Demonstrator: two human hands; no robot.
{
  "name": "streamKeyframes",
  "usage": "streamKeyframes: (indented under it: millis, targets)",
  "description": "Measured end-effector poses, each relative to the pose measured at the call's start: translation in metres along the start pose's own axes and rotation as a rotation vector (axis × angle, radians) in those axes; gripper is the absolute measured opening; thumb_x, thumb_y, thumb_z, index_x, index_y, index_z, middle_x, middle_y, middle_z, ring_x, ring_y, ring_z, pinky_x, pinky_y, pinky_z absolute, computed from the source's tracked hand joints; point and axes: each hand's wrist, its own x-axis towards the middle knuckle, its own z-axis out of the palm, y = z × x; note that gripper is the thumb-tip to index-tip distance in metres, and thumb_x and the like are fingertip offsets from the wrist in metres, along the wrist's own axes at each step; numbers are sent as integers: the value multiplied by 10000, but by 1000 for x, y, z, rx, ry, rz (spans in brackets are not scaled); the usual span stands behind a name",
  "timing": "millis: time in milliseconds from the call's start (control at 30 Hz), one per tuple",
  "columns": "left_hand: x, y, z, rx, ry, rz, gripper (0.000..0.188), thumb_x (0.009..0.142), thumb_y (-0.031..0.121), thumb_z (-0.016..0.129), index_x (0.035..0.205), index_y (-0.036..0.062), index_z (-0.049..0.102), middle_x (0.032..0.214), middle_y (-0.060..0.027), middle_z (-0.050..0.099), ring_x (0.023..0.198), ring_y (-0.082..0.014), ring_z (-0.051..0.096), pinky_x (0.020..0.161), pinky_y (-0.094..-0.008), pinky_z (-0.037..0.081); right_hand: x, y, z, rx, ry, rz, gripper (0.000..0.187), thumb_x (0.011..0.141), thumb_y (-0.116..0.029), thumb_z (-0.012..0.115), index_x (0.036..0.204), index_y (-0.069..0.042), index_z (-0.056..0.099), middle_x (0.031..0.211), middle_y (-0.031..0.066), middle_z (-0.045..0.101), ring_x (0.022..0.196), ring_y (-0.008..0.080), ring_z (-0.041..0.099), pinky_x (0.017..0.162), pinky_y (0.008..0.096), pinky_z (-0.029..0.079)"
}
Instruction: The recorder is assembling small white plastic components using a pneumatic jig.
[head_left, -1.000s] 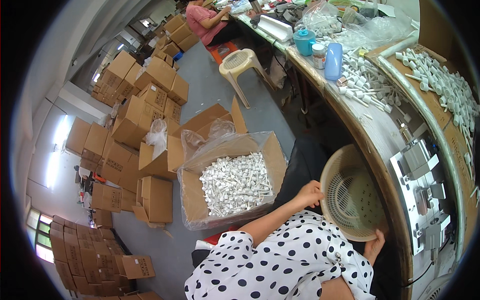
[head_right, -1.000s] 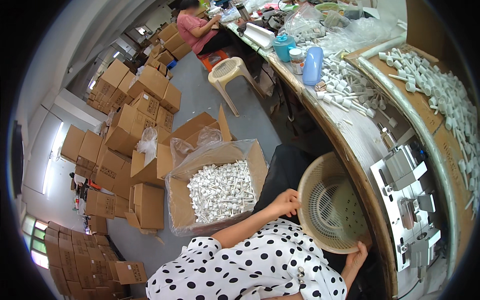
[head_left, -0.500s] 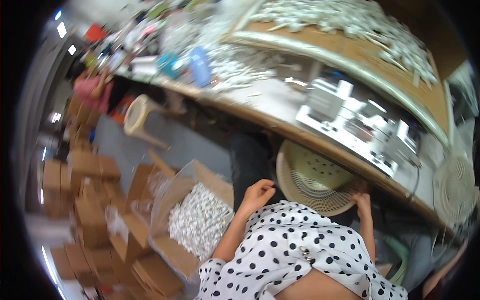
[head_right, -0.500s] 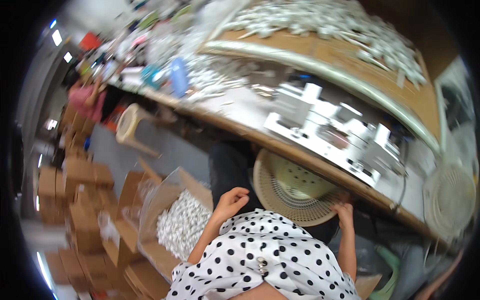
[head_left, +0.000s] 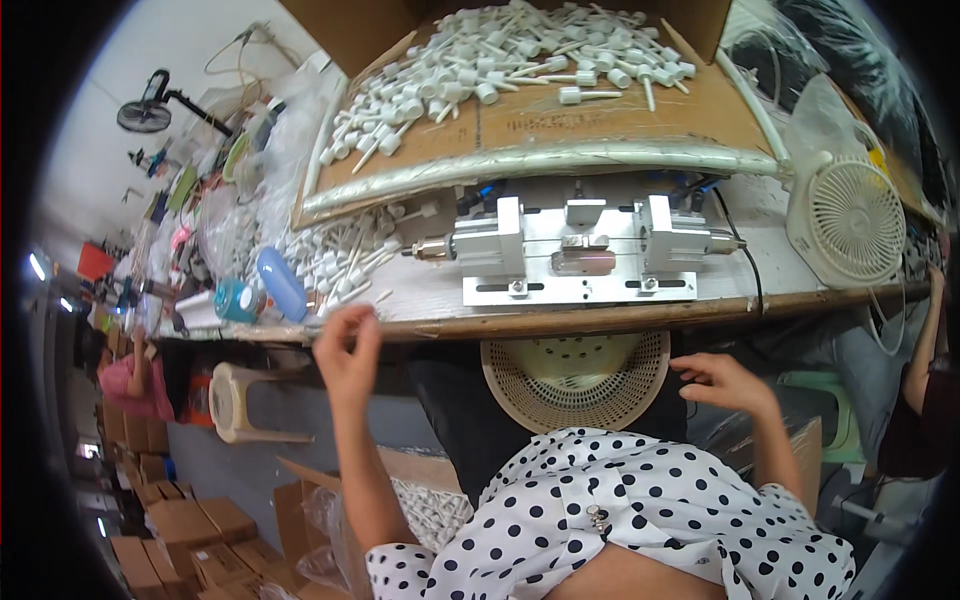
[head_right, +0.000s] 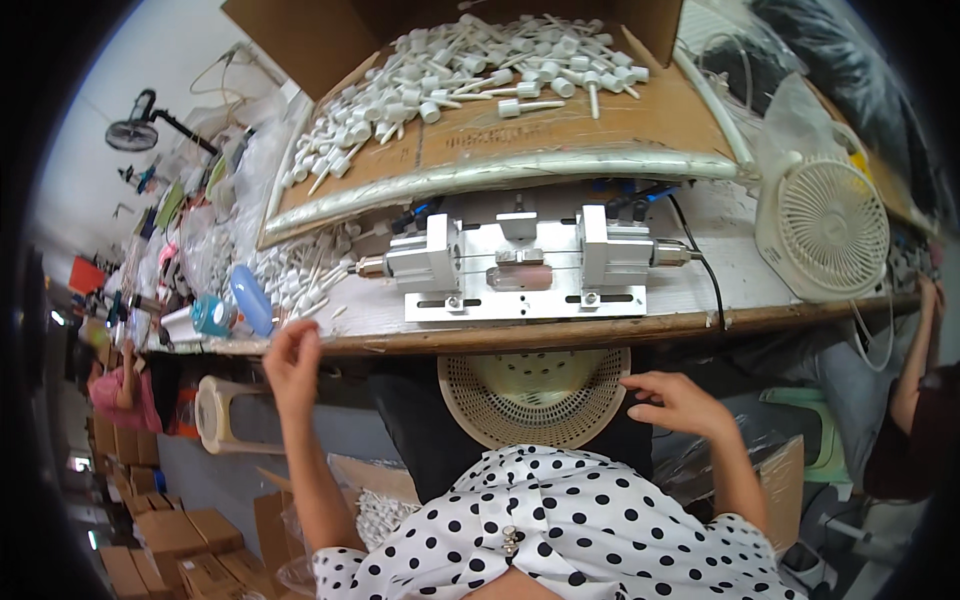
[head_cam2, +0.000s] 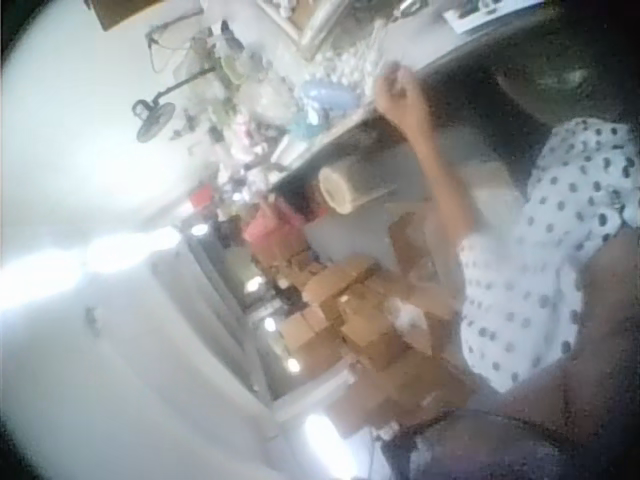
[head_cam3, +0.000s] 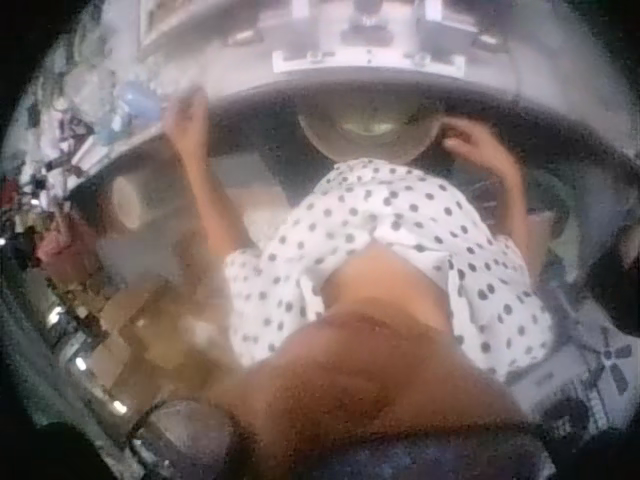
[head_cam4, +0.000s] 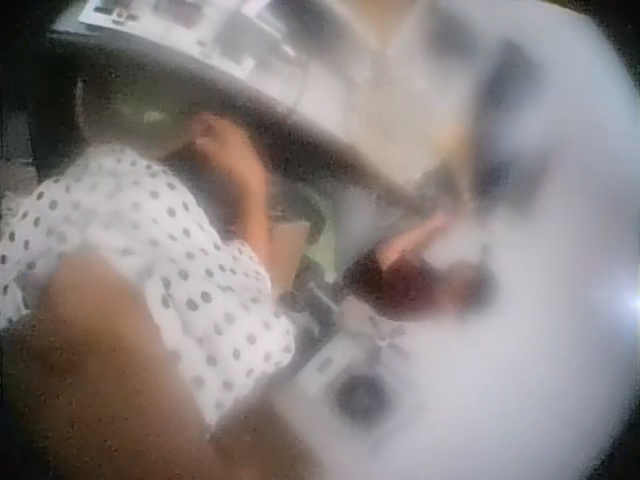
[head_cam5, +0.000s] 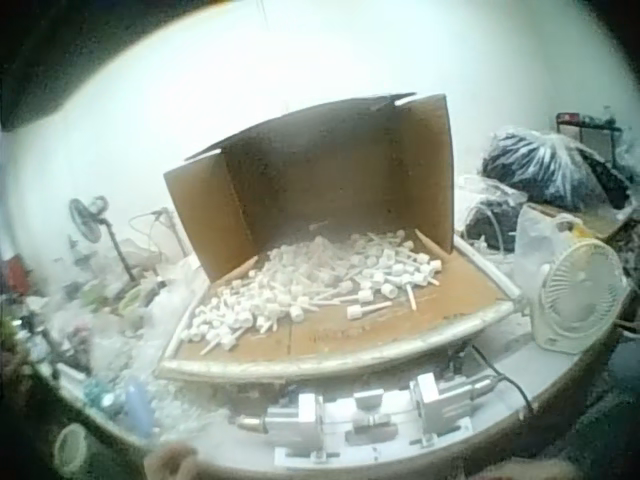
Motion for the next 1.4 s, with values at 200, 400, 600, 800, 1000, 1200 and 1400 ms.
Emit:
streamKeyframes:
  millis: [200,400,600,800,1000,1200,1400]
  targets:
    - [157,-31,-13,370,273,353,341,804,253,657,1045,16,610,1041,-145,597,1032,-265,523,911,-348,379,-9,-106,-82,-222,342,-392,270,775,-105,638,1028,-12,640,953,106,664,876,215,623,779,318,475]
    - [215,-94,-11,281,340,-45,440,840,370,543,1057,-6,615,1029,-228,607,993,-338,568,888,-380,409,61,-108,-157,-481,822,-560,183,825,-37,573,991,11,634,1008,88,637,972,177,577,860,283,423]
    - [221,-100,-21,459,276,53,409,815,323,526,1058,12,631,1089,-252,593,1008,-358,575,867,-388,434,109,-65,-190,-447,858,-521,176,835,-70,577,988,-10,640,1031,89,636,988,188,577,852,294,427]
    - [267,-74,15,422,114,-10,583,832,476,527,1228,49,535,1188,-210,567,1104,-366,535,922,-363,416,141,-72,-213,-558,802,-406,302,849,-176,591,1133,-72,583,1163,84,576,1068,192,533,870,316,422]
    - [284,-45,64,492,-79,-53,764,813,643,427,1317,70,451,1311,-243,453,1254,-405,364,1055,-444,241,183,-101,-205,-707,755,-355,464,816,-294,637,1225,-102,531,1184,103,544,1047,214,516,869,319,426]
    - [264,-5,106,604,-79,48,764,809,617,450,1333,62,423,1334,-265,411,1232,-429,375,1032,-445,282,193,-130,-177,-1047,997,-458,408,797,-304,643,1139,-90,580,1062,103,583,984,277,532,847,361,425]
    - [268,7,164,571,90,90,662,835,550,466,1277,57,475,1269,-270,446,1234,-444,323,1014,-524,256,235,-171,-130,-913,864,-511,315,796,-334,609,939,-54,631,945,138,626,886,304,612,780,408,485]
